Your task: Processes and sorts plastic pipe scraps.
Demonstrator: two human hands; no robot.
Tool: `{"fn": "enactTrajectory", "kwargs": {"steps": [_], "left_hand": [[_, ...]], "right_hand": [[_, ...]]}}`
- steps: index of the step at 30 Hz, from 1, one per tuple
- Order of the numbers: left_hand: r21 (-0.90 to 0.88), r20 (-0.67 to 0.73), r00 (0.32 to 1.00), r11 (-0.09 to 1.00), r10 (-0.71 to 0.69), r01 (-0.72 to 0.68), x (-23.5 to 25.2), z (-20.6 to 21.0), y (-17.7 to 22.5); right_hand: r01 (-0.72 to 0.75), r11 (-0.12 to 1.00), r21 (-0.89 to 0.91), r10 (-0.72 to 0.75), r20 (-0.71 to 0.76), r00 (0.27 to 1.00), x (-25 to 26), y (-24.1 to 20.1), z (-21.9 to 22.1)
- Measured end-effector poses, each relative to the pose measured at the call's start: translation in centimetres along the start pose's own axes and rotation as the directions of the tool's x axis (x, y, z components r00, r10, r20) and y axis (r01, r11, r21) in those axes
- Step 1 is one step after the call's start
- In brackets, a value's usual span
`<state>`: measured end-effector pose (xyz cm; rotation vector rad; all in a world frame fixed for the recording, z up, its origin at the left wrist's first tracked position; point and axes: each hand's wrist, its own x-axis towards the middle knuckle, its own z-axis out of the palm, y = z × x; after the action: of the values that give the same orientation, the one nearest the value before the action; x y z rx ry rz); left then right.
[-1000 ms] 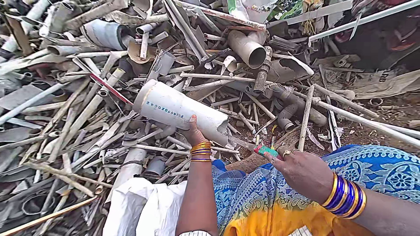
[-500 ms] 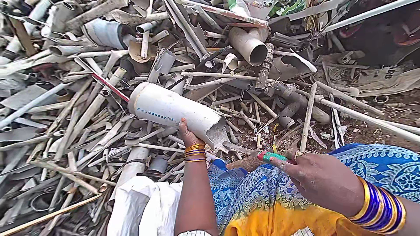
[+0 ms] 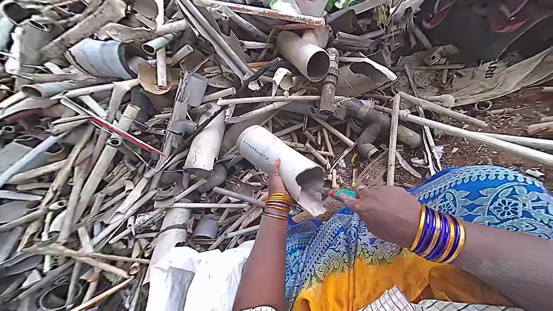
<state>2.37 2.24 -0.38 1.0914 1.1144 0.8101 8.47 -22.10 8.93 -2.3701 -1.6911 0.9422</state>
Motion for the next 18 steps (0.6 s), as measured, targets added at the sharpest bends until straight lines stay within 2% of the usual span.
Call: {"fn": "enactTrajectory", "kwargs": {"steps": [4,9,13,16,18], "left_hand": [[0.056,0.108,0.993,0.997,-0.052,0.046,-0.6,0.5,-1.3],[0.036,0.027,0.999,0.999,0.027,-0.028,-0.4,0.7,0.2],[0.071,0.012,1.000,0.997,-0.001,0.000,-1.1,1.4,-0.4],[0.100,0.066,0.997,0.995,-0.029,0.023,-0.1,1.0,-2.2],[0.093,0.083,0.997,0.996,0.000,-0.008,0.5,0.8,-2.3]], "right_hand": [[-0.021,1.000,0.015,0.020,0.058,0.998,0.9,0.2,-0.2],[0.032,0.999,-0.022,-0.032,-0.003,0.999,-2.1,-0.4,-0.2],[0.010,1.000,0.004,-0.010,0.014,1.000,0.2,-0.4,0.5],[0.008,1.000,0.022,-0.008,-0.005,1.000,1.5,-0.1,0.9],[0.012,1.000,0.020,-0.012,0.002,1.000,1.6,0.3,0.6]]}}
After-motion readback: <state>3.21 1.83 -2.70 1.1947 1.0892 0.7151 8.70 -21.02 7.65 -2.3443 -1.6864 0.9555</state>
